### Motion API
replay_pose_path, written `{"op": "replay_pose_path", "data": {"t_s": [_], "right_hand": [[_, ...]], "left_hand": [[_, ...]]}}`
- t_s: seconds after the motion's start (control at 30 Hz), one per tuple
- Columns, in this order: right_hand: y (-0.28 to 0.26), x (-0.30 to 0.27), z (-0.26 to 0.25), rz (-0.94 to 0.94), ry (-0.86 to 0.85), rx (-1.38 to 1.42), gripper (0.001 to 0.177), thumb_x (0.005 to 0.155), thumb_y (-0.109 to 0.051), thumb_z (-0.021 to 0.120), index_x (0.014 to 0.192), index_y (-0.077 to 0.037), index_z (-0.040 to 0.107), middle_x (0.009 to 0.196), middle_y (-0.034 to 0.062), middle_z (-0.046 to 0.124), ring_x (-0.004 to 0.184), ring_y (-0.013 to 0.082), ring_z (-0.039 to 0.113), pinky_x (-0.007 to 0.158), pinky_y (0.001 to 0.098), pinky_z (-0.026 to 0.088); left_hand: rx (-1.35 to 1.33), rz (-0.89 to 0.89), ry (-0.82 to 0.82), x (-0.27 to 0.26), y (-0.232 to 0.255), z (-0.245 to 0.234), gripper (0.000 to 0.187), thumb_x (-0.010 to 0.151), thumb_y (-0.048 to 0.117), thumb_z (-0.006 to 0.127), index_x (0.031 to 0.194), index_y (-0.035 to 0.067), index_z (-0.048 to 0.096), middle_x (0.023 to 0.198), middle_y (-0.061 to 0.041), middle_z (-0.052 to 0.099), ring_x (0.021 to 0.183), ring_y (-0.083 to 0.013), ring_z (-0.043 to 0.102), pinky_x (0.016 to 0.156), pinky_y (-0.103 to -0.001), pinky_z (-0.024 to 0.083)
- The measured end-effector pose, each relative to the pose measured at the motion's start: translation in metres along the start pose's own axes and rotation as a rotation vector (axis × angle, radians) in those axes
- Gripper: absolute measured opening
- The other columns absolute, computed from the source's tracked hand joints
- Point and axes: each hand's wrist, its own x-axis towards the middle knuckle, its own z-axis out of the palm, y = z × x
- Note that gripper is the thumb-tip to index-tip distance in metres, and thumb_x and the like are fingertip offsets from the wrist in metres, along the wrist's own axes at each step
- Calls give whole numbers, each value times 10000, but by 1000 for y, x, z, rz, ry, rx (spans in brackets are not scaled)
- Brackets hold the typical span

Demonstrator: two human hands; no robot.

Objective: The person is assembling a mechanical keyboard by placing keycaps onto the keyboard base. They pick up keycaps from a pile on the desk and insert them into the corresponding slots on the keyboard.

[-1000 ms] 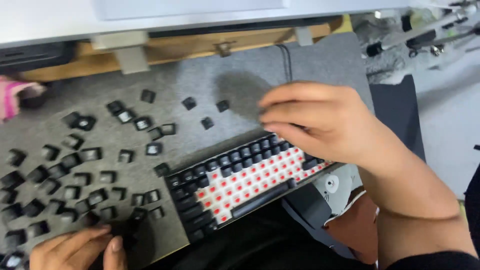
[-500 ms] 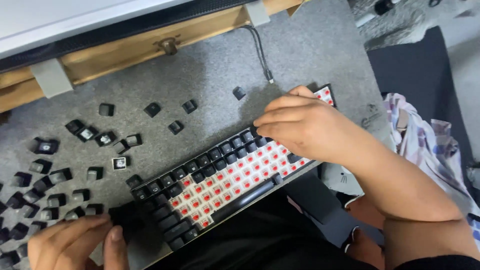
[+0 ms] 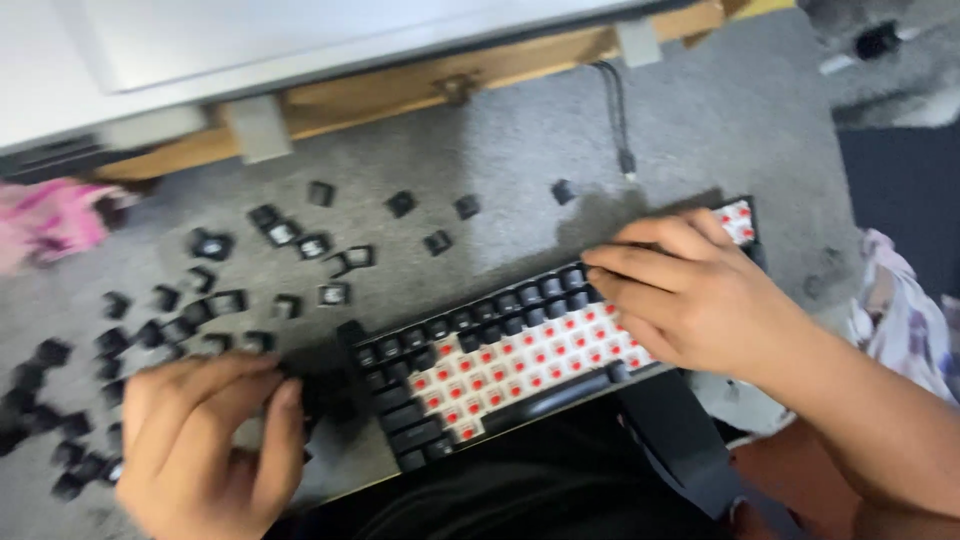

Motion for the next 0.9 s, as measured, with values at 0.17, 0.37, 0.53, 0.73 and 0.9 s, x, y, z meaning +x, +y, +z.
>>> {"op": "replay_pose_path", "data": {"t_s": [0.17,0.37,0.53,0.73,0.9], "right_hand": [[1,-16,11,79,77,29,227,980,-137,544,1071,-98,748,1223,68,703,1077,341,638,907,465,476],[5,-22,22,78,128,-15,204,967,-94,559,975,-114,762,1196,80,727,1068,338,657,960,475,475],[8,-10,26,117,85,-2,225,918,-33,575,862,-106,781,1185,76,754,1055,342,679,978,493,521],[-8,56,22,-70,225,100,203,900,44,608,957,-64,770,1138,129,750,1014,326,700,979,490,502],[-29,125,21,-302,169,130,157,903,-52,680,1040,-68,754,1098,77,743,960,289,685,890,425,525]], "left_hand": [[132,-19,-51,14,-7,-22,16,976,2,691,967,-6,681,1018,-146,706,896,-330,634,893,-433,449],[304,-94,-120,14,-49,-36,123,951,-5,656,1073,-16,660,1090,-184,681,940,-395,598,892,-466,465],[372,-97,-164,21,-78,-33,232,865,-21,637,1096,-20,657,1072,-201,668,944,-411,583,892,-469,477],[313,-64,-279,43,-105,-11,270,836,-31,560,1065,3,699,983,-165,709,864,-393,615,787,-483,511],[432,31,-337,49,-99,-3,123,877,26,571,811,66,668,811,-125,600,770,-348,525,688,-485,468]]}}
